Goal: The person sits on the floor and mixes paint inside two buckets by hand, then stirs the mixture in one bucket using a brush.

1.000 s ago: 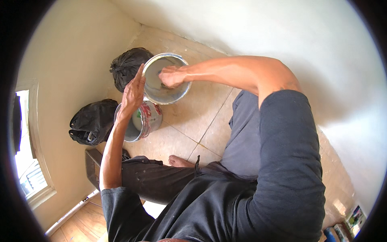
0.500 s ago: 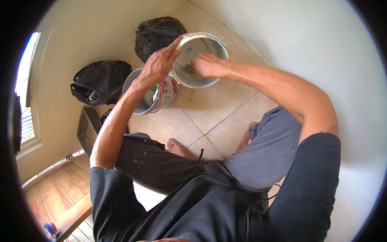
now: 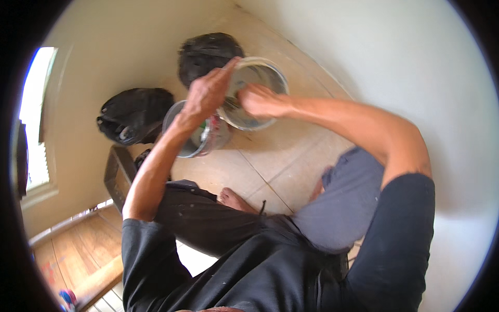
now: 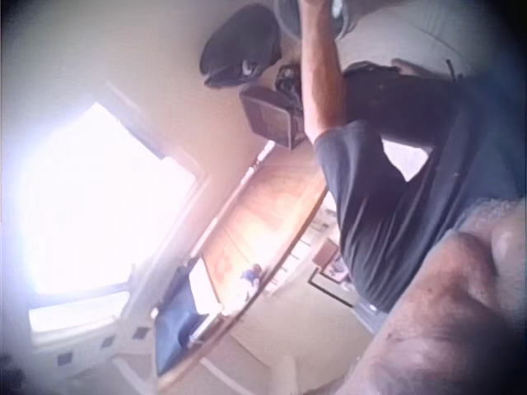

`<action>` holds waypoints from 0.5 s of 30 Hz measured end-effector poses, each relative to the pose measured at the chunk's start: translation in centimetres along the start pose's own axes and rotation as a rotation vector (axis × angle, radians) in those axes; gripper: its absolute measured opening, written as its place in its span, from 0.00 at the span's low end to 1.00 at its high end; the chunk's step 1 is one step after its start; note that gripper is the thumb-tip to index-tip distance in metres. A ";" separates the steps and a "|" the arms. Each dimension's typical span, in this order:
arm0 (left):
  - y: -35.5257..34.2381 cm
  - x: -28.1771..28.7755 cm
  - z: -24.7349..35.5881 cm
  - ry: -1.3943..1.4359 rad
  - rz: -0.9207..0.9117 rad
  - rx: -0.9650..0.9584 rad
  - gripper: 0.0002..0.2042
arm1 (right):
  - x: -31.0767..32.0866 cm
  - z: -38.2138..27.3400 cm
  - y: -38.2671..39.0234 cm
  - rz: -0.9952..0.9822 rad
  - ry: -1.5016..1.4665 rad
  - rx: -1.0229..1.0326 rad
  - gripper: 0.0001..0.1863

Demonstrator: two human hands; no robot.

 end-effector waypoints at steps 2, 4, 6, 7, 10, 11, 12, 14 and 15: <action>0.2 0.4 -0.5 -0.029 -0.015 -0.001 0.30 | -0.3 -1.4 -0.4 -0.002 -0.026 -0.112 0.06; 0.0 0.7 -0.3 0.026 0.019 -0.031 0.29 | -0.5 -1.3 -0.3 0.049 -0.068 -0.168 0.08; 0.7 0.9 -0.1 0.056 0.021 -0.018 0.26 | -0.5 -2.1 -1.1 0.040 -0.079 -0.231 0.09; 0.6 0.8 0.5 0.061 0.013 -0.013 0.25 | 0.4 -2.6 -1.1 0.014 -0.037 -0.289 0.09; 0.0 0.4 1.4 0.049 0.007 -0.074 0.27 | 1.5 -2.7 -0.4 0.020 -0.013 -0.396 0.10; 0.2 0.9 1.4 0.030 0.029 -0.102 0.28 | 1.5 -3.0 -0.8 0.031 -0.029 -0.405 0.11; 0.3 1.3 1.4 0.003 0.046 -0.097 0.28 | 1.5 -3.1 -1.2 0.034 -0.043 -0.398 0.11; 0.3 1.5 1.3 -0.024 0.069 -0.095 0.29 | 1.7 -3.4 -1.5 0.033 -0.070 -0.407 0.11; 0.2 1.5 0.9 -0.040 0.090 -0.109 0.29 | 1.7 -3.5 -1.8 0.045 -0.071 -0.394 0.12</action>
Point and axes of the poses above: each hand's wrist, its own y-axis away from the middle knuckle, its own x-axis out of the back of the hand, z = x × y, the point moved 2 cm from there along -y, towards the middle knuckle, and after that the axes turned 5 degrees about x, right-handed, at the moved point
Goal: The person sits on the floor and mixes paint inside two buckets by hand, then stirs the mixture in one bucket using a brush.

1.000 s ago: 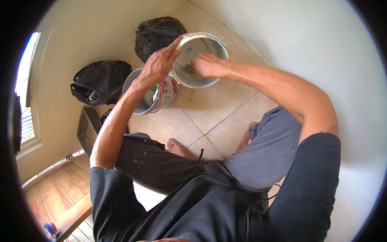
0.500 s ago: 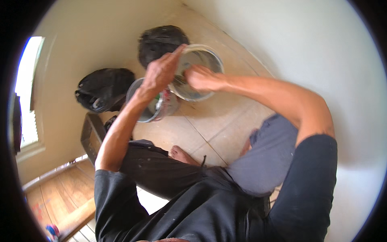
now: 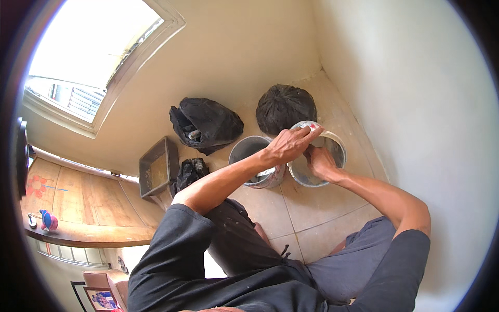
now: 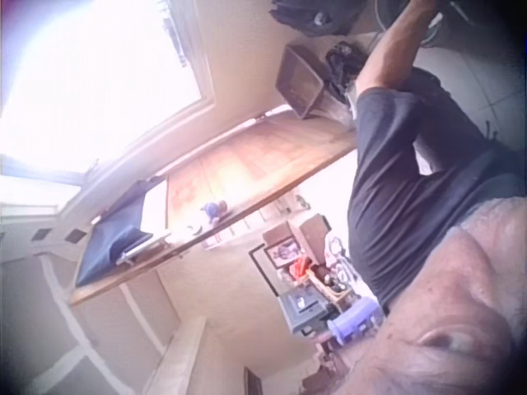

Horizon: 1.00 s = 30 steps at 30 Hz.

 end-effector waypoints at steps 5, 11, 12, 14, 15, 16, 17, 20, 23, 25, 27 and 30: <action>0.1 -0.1 -0.2 0.044 0.032 0.086 0.26 | -0.5 1.1 -0.1 0.048 0.015 0.052 0.10; 0.5 -0.5 -0.4 0.089 0.078 0.159 0.25 | -1.6 2.3 0.6 -0.008 -0.005 0.118 0.11; 0.5 -0.5 -0.7 0.089 0.071 0.145 0.25 | -2.2 2.7 0.4 -0.013 -0.019 0.170 0.11; 0.6 -0.7 -1.0 0.100 0.062 0.141 0.25 | -2.6 4.0 0.3 -0.032 -0.039 0.244 0.11; 0.6 -0.7 -1.5 0.105 0.080 0.130 0.25 | -2.7 4.4 -0.1 -0.106 0.020 0.194 0.11; 1.0 -1.4 -1.4 0.130 0.092 0.121 0.25 | -2.8 5.1 -0.1 -0.147 0.086 0.229 0.10; 1.1 -1.8 -1.1 0.143 0.081 0.131 0.24 | -2.6 6.0 -0.3 -0.181 0.152 0.264 0.10; 0.2 -1.3 0.0 0.145 0.048 0.160 0.23 | -1.4 7.3 0.1 -0.167 0.217 0.241 0.09; 0.8 -0.6 -0.3 0.152 0.032 0.155 0.23 | 1.2 3.1 -0.5 -0.209 0.291 0.186 0.09; 1.1 -0.8 -0.8 0.174 0.051 0.135 0.23 | 1.4 1.5 -0.4 -0.127 0.270 0.140 0.10; 0.6 -1.3 -0.4 0.185 0.003 0.112 0.23 | -0.6 2.1 -0.1 -0.105 0.161 0.130 0.10; 0.1 -1.2 -0.1 0.156 -0.035 0.109 0.22 | -2.7 3.2 0.5 -0.123 0.120 0.208 0.11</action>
Point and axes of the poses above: each hand's wrist, its own y-axis away from the middle knuckle, its own x-axis out of the back of the hand, z = x × y, the point moved 2 cm from there along -y, towards the middle knuckle, and after that the axes turned 5 degrees about x, right-handed, at the moved point
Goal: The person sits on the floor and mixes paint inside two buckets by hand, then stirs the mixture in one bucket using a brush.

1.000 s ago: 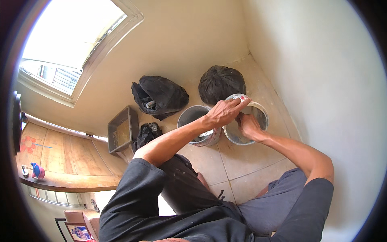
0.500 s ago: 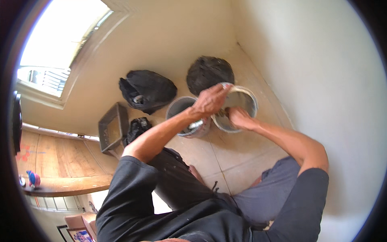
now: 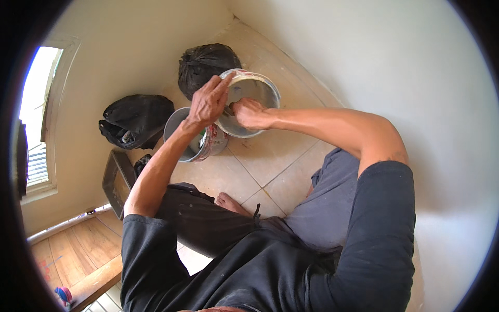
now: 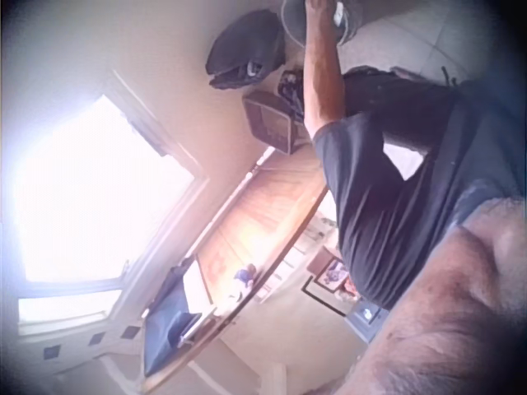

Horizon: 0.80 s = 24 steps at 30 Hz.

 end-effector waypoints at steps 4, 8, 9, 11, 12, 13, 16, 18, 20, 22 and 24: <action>0.4 0.2 -0.6 -0.028 -0.003 0.015 0.23 | 0.3 1.2 0.4 -0.040 -0.049 0.094 0.08; 0.4 0.1 -0.6 -0.047 -0.013 0.025 0.23 | 3.2 0.8 0.1 -0.085 0.051 -0.027 0.09; 0.3 0.1 -0.6 -0.036 -0.008 0.029 0.22 | 3.6 0.5 -0.1 -0.064 0.060 -0.045 0.09; 0.1 -0.2 -0.1 -0.014 0.002 0.024 0.22 | 3.8 0.3 -0.2 -0.031 0.058 -0.059 0.09; 0.0 -0.3 0.1 -0.008 0.007 0.014 0.22 | 3.8 0.1 -0.4 -0.016 0.045 -0.053 0.10; -0.1 -0.3 0.2 -0.003 0.012 0.003 0.22 | 3.8 0.0 -0.6 0.000 0.032 -0.047 0.10; -0.1 -0.2 0.3 -0.007 0.040 -0.008 0.21 | 2.6 -1.1 -0.6 0.006 0.018 -0.081 0.09; 0.0 -0.4 0.1 -0.020 0.023 0.040 0.21 | 0.7 0.4 0.1 -0.015 0.007 -0.019 0.09; 0.2 -0.2 -0.2 -0.029 0.007 0.070 0.22 | 0.1 1.2 0.6 -0.031 -0.032 0.018 0.08; 0.3 -0.2 -0.2 -0.036 -0.005 0.070 0.23 | 0.2 1.6 1.2 -0.032 -0.094 0.031 0.07; 0.3 -0.3 -0.3 -0.029 0.005 0.059 0.23 | 1.4 2.0 1.1 -0.052 -0.013 0.029 0.08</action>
Point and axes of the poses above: each hand's wrist, its own y-axis away from the middle knuckle, its own x-axis out of the back of the hand, z = x × y, the point moved 2 cm from there along -y, towards the middle knuckle, and after that the axes turned 5 degrees about x, right-handed, at the moved point
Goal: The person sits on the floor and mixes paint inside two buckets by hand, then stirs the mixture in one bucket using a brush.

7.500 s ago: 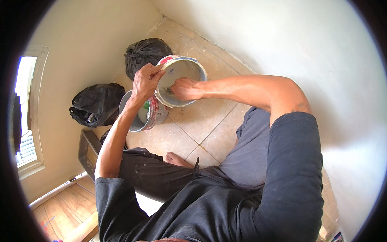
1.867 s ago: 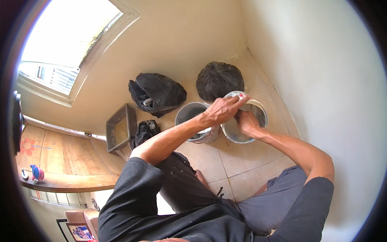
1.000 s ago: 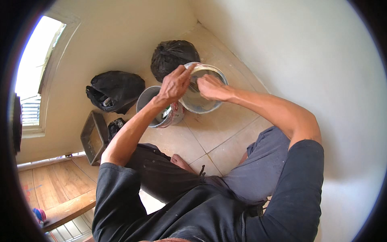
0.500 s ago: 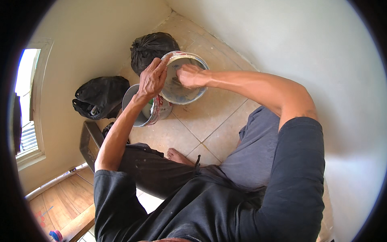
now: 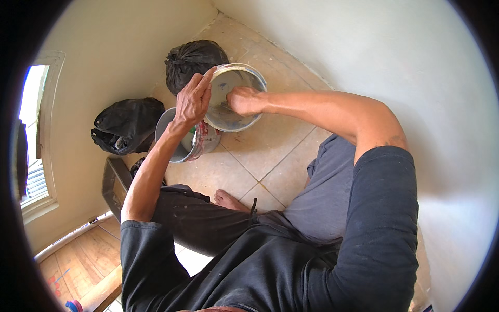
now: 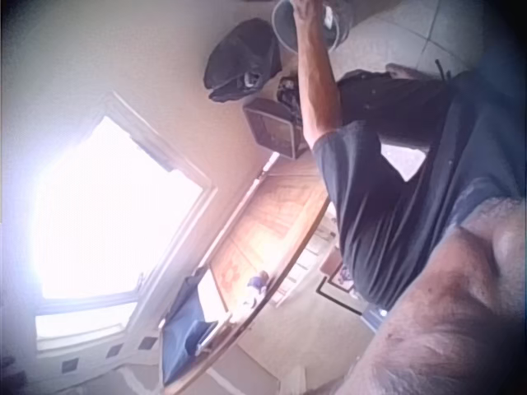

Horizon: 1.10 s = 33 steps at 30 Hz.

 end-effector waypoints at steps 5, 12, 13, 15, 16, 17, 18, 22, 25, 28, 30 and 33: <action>0.2 0.4 -0.4 -0.024 -0.016 0.015 0.23 | 2.8 -1.8 -1.3 -0.005 0.103 -0.090 0.08; -0.5 0.2 0.6 -0.042 -0.004 -0.045 0.23 | -1.3 -1.8 -1.1 0.028 0.010 -0.005 0.11; -0.6 0.2 0.5 -0.051 -0.011 -0.040 0.23 | -1.5 -1.4 -0.8 0.015 0.022 0.036 0.12; -0.6 0.2 0.7 -0.034 -0.002 -0.060 0.23 | -1.5 -0.3 -0.3 0.026 -0.008 0.083 0.10; -0.5 0.2 0.8 -0.030 0.004 -0.070 0.24 | -0.8 -0.3 -0.5 0.024 0.028 0.085 0.09; -0.5 0.2 0.8 -0.033 -0.011 -0.044 0.23 | 0.0 -0.3 -0.6 0.023 0.065 0.085 0.09; -0.6 0.3 0.6 -0.036 -0.027 -0.020 0.22 | 0.8 -0.3 -0.6 0.023 0.102 0.085 0.08; -0.7 0.8 0.2 0.037 -0.031 0.092 0.18 | 3.9 -2.3 -1.0 0.000 0.145 -0.067 0.11; -0.6 1.0 0.2 0.074 0.006 0.208 0.19 | 3.8 -2.7 -0.7 0.146 0.026 -0.074 0.10; -0.3 0.7 0.2 0.093 -0.013 0.260 0.19 | 3.6 -2.8 -0.9 0.168 -0.003 -0.089 0.10; 0.4 -0.1 -0.7 0.112 0.041 0.120 0.19 | 3.4 -2.8 -1.0 0.169 -0.012 -0.094 0.11; 1.0 0.0 -0.2 0.141 -0.011 0.097 0.17 | 4.1 -3.2 -0.9 0.220 -0.022 -0.091 0.12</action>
Point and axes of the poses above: each hand's wrist, its own y-axis away from the middle knuckle, its own x-axis out of the back of the hand, z = x × y, the point moved 2 cm from there along -y, towards the middle knuckle, and after that the axes turned 5 degrees about x, right-handed, at the moved point
